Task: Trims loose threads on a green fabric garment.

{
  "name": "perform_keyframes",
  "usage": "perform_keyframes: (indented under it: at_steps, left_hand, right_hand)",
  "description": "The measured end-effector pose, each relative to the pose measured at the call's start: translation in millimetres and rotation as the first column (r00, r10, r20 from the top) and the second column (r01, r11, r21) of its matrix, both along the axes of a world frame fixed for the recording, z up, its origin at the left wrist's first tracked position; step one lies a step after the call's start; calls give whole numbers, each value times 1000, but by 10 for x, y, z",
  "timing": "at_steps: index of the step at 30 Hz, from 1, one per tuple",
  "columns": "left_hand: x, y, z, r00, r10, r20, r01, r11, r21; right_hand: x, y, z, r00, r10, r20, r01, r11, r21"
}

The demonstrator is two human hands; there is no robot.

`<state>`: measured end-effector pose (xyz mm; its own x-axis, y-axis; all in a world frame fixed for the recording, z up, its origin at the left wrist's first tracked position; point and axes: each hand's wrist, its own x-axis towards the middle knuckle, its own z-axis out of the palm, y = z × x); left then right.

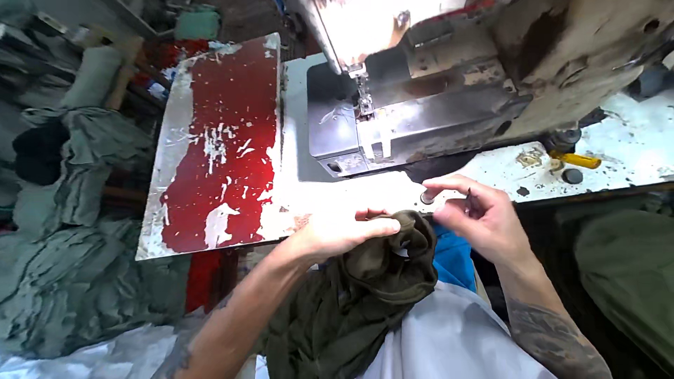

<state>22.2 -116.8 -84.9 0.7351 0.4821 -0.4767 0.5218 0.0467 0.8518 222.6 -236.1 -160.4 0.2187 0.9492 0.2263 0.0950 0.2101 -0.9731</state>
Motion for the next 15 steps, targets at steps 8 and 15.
perform_keyframes:
  at_steps: [8,15]
  left_hand:
    - [-75,49,212,978,-41,-207,50,998,38]
    - [138,-77,-5,1000,5,-29,-6,1000,-30]
  right_hand:
    - [1,-83,-169,959,230,-165,-235,972,-8]
    - [83,-31,-153,999,7,-37,-9,999,-49]
